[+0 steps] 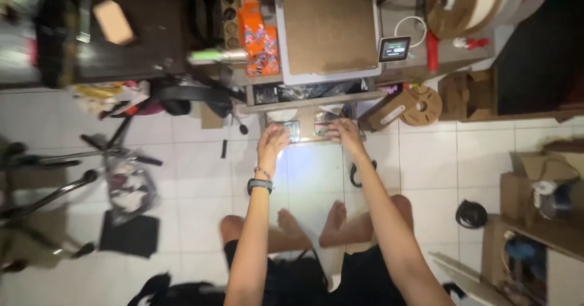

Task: The person organizes various items in a cluttered room. They handle a box, a rope, a black bag, and a small black box, placing them in different locations such as a drawer, a wall hook, and a shelf. The person also uses a computer mouse and keyboard briefly.

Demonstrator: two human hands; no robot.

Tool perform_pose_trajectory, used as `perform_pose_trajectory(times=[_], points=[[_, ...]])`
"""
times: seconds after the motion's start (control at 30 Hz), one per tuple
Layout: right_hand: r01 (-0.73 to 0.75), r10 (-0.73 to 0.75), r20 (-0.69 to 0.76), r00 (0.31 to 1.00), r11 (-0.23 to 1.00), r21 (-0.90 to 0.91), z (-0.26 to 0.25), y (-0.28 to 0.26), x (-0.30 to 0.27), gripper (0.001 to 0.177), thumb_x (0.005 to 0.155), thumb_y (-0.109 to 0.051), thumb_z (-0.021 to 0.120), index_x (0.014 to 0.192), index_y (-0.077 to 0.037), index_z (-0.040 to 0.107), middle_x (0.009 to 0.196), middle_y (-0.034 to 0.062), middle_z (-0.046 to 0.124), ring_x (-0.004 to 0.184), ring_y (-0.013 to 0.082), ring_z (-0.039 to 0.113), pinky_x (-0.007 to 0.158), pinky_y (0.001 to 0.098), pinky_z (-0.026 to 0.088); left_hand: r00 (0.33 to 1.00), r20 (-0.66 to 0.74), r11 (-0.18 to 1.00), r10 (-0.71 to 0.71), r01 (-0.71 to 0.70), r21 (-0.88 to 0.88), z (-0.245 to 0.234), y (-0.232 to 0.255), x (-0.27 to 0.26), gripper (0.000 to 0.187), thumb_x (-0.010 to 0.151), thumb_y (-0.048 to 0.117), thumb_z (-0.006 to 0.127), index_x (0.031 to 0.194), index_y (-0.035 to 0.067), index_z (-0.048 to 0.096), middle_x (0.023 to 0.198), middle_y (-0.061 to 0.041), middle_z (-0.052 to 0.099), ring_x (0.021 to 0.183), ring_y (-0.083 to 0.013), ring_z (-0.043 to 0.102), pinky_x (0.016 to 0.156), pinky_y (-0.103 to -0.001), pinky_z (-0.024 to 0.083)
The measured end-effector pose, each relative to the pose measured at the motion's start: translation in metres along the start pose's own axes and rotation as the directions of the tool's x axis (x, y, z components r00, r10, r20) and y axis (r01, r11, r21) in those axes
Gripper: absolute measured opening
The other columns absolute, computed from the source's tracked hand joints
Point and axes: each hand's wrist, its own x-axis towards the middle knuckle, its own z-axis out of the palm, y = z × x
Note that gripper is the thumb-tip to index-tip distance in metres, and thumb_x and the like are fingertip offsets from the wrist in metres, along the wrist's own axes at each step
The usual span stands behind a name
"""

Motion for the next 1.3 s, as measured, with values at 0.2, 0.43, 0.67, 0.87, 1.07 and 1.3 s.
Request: perform_pose_trajectory(times=[0.2,0.43,0.67,0.87,1.07,1.3], points=[[0.461,-0.568,-0.318,0.759,0.814,-0.354,0.029,0.057,0.100,0.024,0.111,-0.026,0.059,0.115,-0.003,0.056,0.097,0.0103,0.066,0.090,0.0162,0.063,0.080,0.0293,0.052,0.990,0.037,0.986,0.135,-0.138,0.099,0.004,-0.071,0.076,0.084,0.100,0.010,0.054,0.164,0.011,0.000,0.171,-0.017,0.009,0.151,-0.0341,0.034,0.111,-0.039,0.040],[0.645,-0.660,-0.316,0.682,0.746,-0.167,0.053,0.055,0.115,0.020,0.107,-0.023,0.060,0.104,-0.006,0.049,0.089,0.0041,0.066,0.083,0.0112,0.063,0.076,0.0264,0.052,0.885,0.090,0.889,0.456,-0.457,-0.009,0.002,-0.122,0.100,0.095,0.098,-0.002,0.057,0.164,0.012,-0.009,0.173,-0.022,-0.007,0.158,-0.0370,0.021,0.122,-0.040,0.031],[0.741,-0.768,-0.233,0.596,0.639,-0.208,0.045,0.043,0.147,0.019,0.108,-0.021,0.061,0.108,-0.005,0.050,0.091,0.0051,0.068,0.086,0.0107,0.066,0.079,0.0252,0.053,0.799,0.155,0.814,0.581,-0.576,-0.078,-0.013,-0.136,0.147,0.095,0.097,-0.008,0.056,0.166,0.013,-0.005,0.173,-0.026,-0.005,0.159,-0.0383,0.017,0.122,-0.042,0.031],[0.736,-0.774,-0.130,0.620,0.631,-0.244,0.031,0.031,0.164,0.015,0.106,-0.013,0.063,0.110,-0.003,0.053,0.096,0.0058,0.071,0.087,0.0105,0.067,0.079,0.0247,0.054,0.839,0.171,0.856,0.516,-0.515,-0.052,-0.024,-0.134,0.175,0.095,0.096,-0.010,0.053,0.164,0.017,-0.007,0.172,-0.025,-0.005,0.157,-0.0385,0.018,0.120,-0.039,0.037],[0.772,-0.821,0.028,0.570,0.523,-0.361,0.010,0.048,0.156,0.017,0.104,-0.008,0.065,0.116,0.000,0.057,0.094,0.0086,0.064,0.088,0.0123,0.060,0.081,0.0263,0.051,0.749,0.223,0.715,0.624,-0.663,0.222,-0.085,-0.180,0.207,0.065,0.096,-0.009,0.057,0.152,0.011,0.030,0.162,-0.021,0.030,0.145,-0.0335,0.043,0.114,-0.034,0.043],[0.253,-0.235,0.261,0.936,0.967,-0.036,0.007,0.222,0.119,0.028,0.089,-0.009,0.066,0.116,-0.005,0.068,0.088,0.0056,0.070,0.069,0.0134,0.065,0.059,0.0283,0.050,0.958,0.191,0.833,-0.212,0.075,0.548,-0.164,-0.347,0.140,0.029,0.088,0.004,0.059,0.116,0.008,0.062,0.102,-0.007,0.072,0.098,-0.0256,0.071,0.080,-0.037,0.057]])
